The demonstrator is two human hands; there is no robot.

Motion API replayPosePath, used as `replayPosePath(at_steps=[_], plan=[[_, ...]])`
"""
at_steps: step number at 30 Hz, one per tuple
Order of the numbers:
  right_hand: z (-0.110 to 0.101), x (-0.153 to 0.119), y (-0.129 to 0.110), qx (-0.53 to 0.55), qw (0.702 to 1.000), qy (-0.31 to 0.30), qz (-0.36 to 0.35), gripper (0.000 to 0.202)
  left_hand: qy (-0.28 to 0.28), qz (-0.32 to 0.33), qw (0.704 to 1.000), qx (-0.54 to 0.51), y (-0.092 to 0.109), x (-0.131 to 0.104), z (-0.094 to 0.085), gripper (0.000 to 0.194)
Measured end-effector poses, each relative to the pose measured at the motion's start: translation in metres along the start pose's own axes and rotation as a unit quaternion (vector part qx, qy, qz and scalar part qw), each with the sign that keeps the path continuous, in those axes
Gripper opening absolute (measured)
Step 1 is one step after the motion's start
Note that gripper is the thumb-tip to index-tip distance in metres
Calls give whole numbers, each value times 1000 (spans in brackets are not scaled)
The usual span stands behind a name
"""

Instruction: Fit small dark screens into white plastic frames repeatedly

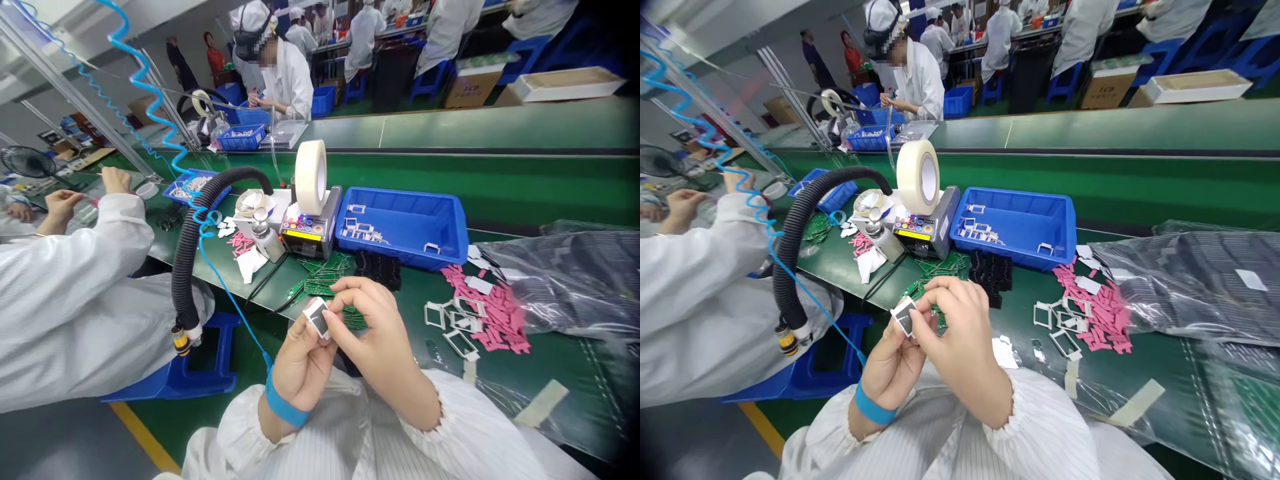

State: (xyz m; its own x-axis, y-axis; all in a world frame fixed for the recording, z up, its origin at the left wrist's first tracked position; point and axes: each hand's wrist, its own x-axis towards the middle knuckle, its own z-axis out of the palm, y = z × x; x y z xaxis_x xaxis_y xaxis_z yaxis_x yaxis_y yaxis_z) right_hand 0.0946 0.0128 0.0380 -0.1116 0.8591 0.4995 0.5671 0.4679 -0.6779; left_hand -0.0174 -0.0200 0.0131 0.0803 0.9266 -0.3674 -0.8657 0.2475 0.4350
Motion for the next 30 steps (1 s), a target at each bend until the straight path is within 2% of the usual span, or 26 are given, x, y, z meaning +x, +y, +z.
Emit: replayPosePath(at_steps=[3, 6, 9, 12, 14, 18, 22, 28, 30], plan=[[8, -3, 6, -69, 988, 34, -132, 25, 15, 18, 1000, -9, 2, 2, -3, 22], [17, -10, 17, -124, 947, -46, -292, 42, 17, 17, 1000, -14, 4, 4, -5, 16], [28, -16, 31, -164, 914, -106, -354, 62, 8, 16, 1000, -18, 5, 7, -10, 14], [33, -22, 42, -188, 901, -110, -374, 69, 0, 42, 999, -15, 6, 8, -18, 14], [30, -24, 46, -191, 898, -108, -381, 64, -2, 38, 999, -1, 5, 7, -25, 16], [16, -24, 49, -130, 920, -93, -357, 43, -43, -14, 996, 70, 4, 2, -36, 27], [5, -20, 48, -69, 938, -93, -326, 26, -75, -59, 986, 138, 7, 0, -39, 32], [-5, -21, 49, -7, 938, -62, -340, 11, -95, -91, 987, 95, 3, 3, -40, 60], [-4, -23, 49, -13, 931, -61, -359, 12, -97, -99, 988, 61, -4, 4, -42, 61]])
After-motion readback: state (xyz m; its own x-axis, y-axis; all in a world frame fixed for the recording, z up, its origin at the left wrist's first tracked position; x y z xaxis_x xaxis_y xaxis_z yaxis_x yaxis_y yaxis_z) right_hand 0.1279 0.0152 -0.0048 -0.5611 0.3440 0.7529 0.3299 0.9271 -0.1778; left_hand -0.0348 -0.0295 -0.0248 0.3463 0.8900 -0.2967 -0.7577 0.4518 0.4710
